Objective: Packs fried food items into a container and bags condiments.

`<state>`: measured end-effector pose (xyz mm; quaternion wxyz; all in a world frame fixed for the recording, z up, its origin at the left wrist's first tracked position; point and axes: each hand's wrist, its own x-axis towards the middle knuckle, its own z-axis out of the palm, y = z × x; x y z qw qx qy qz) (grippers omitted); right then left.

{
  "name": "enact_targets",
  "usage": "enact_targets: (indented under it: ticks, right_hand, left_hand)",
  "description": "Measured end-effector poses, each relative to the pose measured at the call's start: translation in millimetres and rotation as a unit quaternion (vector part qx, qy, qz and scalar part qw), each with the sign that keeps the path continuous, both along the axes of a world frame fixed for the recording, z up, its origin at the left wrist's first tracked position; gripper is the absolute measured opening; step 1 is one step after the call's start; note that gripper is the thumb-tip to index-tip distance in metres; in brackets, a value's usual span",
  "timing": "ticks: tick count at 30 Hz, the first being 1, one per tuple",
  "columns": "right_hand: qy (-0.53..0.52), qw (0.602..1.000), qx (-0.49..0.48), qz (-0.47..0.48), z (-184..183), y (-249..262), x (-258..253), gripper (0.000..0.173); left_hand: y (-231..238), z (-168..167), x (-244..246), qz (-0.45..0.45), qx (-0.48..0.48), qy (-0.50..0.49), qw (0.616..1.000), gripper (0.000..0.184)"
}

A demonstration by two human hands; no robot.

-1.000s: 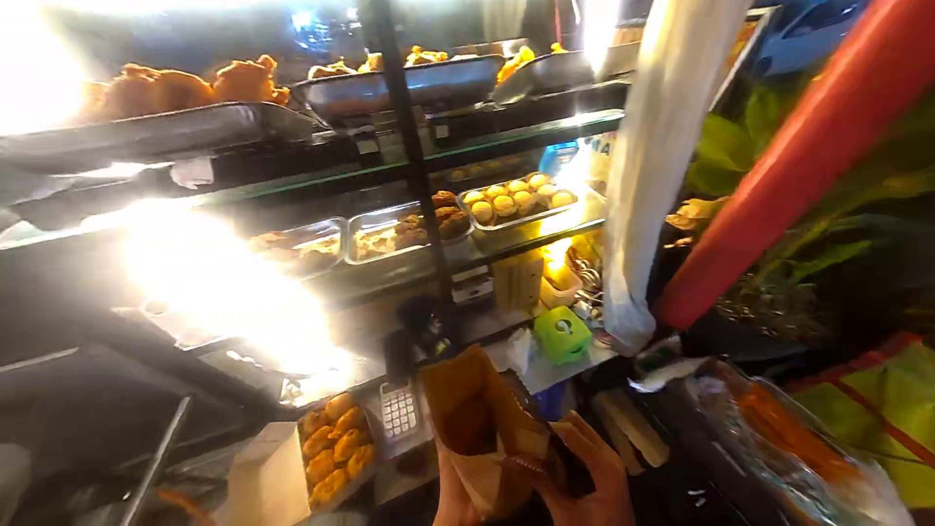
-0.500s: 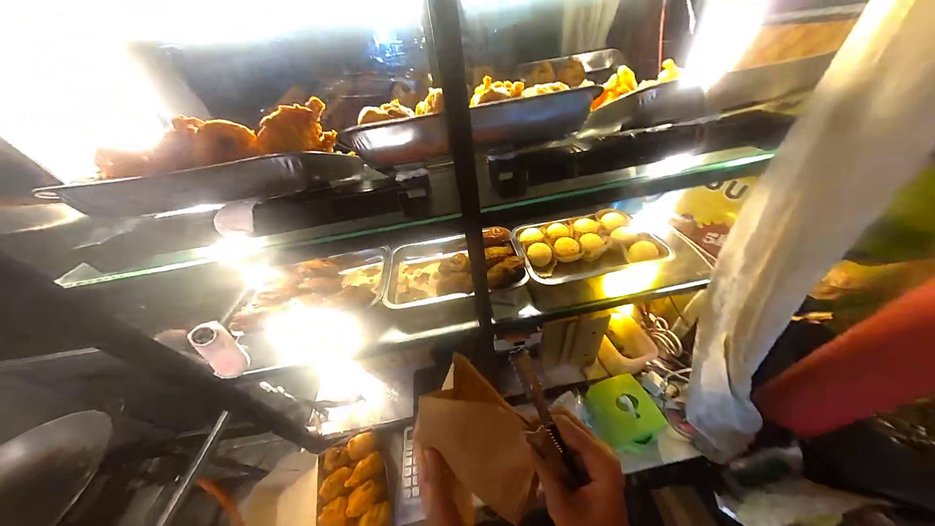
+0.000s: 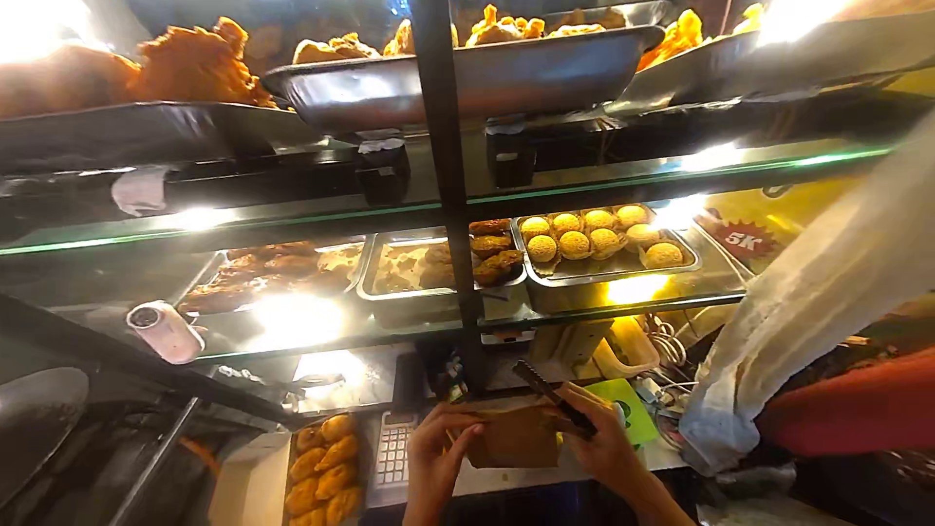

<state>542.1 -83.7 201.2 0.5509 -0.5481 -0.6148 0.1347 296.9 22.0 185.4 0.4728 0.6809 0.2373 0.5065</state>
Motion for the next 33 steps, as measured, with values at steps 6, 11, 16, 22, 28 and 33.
enact_targets:
  ticks: [6, 11, 16, 22, 28, 33]
  right_hand:
    - [0.074, 0.980, -0.163, -0.087, -111.9, -13.7, -12.1, 0.025]
    - [0.128, 0.960, -0.234, -0.089, -147.1, -20.1, -22.5, 0.027]
    - [0.095, 0.964, -0.233, -0.083, -149.7, -11.6, -28.8, 0.032]
    - [0.241, 0.933, -0.259, -0.066, -143.5, -5.2, -34.2, 0.030]
    - [0.065, 0.956, -0.285, 0.000, -141.2, -10.0, -23.6, 0.036]
    - [-0.043, 0.946, -0.321, 0.022, -139.0, -6.2, -14.4, 0.024]
  left_hand:
    - [-24.6, -103.4, 13.4, 0.038, -0.134, 0.026, 0.990, 0.009]
    - [-23.9, -136.0, 2.7, 0.059, -0.108, 0.112, 0.986, 0.009]
    - [-16.1, -141.4, -3.0, 0.063, -0.120, 0.112, 0.984, 0.023]
    - [-16.7, -126.2, -6.5, 0.076, -0.289, 0.103, 0.949, 0.029]
    - [-14.4, -110.6, -10.1, 0.014, -0.316, 0.253, 0.914, 0.019]
    - [-22.7, -104.6, -11.5, 0.004, -0.099, 0.362, 0.927, 0.024]
